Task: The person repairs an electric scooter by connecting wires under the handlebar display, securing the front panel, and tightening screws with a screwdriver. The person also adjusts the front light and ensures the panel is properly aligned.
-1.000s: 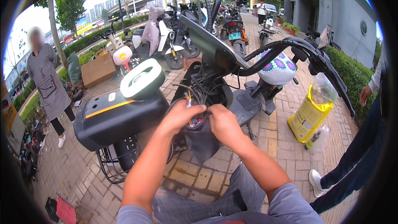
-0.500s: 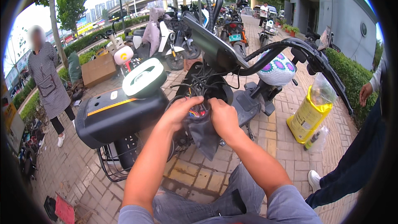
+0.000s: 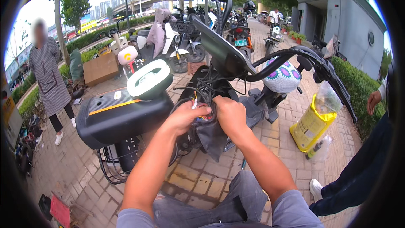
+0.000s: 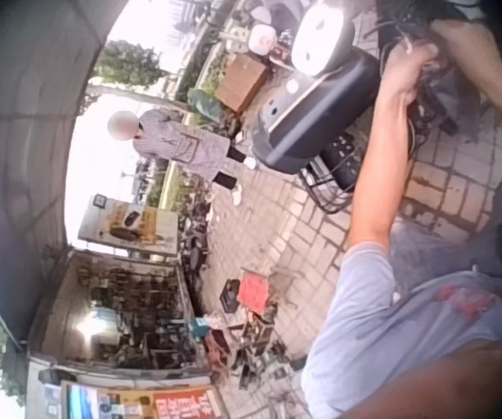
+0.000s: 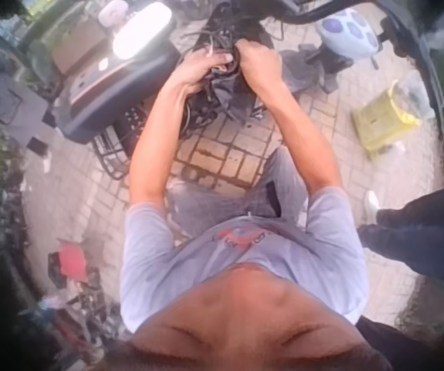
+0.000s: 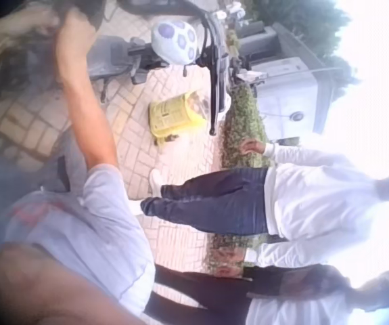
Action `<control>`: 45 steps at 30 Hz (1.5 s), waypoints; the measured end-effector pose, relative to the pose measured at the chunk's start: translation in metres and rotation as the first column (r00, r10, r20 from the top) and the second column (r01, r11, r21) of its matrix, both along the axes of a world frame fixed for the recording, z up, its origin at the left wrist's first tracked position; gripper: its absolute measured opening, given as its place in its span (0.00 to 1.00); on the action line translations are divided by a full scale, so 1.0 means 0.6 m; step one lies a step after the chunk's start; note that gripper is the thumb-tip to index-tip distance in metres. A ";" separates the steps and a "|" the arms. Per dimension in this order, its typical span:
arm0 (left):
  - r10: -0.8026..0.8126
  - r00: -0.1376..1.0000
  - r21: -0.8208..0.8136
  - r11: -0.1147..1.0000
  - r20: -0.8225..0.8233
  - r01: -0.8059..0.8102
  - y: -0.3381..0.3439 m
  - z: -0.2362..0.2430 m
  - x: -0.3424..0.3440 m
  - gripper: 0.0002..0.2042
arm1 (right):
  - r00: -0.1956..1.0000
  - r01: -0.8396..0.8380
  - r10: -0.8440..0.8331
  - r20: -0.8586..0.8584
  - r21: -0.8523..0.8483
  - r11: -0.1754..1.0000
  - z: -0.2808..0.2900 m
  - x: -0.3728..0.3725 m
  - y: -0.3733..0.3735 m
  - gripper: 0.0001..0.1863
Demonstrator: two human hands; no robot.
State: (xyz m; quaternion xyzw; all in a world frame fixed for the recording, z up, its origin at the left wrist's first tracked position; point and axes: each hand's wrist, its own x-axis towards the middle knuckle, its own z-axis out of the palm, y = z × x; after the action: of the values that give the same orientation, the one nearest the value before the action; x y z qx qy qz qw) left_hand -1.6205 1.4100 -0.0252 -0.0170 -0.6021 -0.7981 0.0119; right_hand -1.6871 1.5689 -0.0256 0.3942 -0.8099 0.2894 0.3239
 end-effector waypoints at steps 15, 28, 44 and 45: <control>0.162 0.987 -0.001 0.987 0.009 -0.162 0.004 -0.019 0.000 0.11 | 0.836 -0.481 0.439 0.329 0.054 0.875 0.030 0.032 0.030 0.08; 0.406 0.892 0.100 0.914 -0.200 -0.394 0.036 -0.055 0.086 0.17 | 0.921 -0.386 0.389 0.025 -0.084 0.919 -0.015 0.020 0.020 0.05; 0.268 0.787 -0.482 0.668 -0.556 -0.568 0.032 -0.052 0.072 0.10 | 0.901 -0.386 0.425 0.088 -0.287 0.877 -0.011 0.017 0.006 0.04; 0.273 0.798 -0.473 0.685 -0.537 -0.554 0.026 -0.054 0.068 0.10 | 0.916 -0.359 0.396 0.070 -0.297 0.885 -0.012 0.018 -0.001 0.04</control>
State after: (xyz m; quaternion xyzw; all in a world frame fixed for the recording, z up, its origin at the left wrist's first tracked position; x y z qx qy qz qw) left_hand -1.5798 1.4257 -0.0573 -0.0531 -0.7952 -0.5116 0.3212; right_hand -1.6762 1.5680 -0.0328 0.4754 -0.6878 0.4827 0.2606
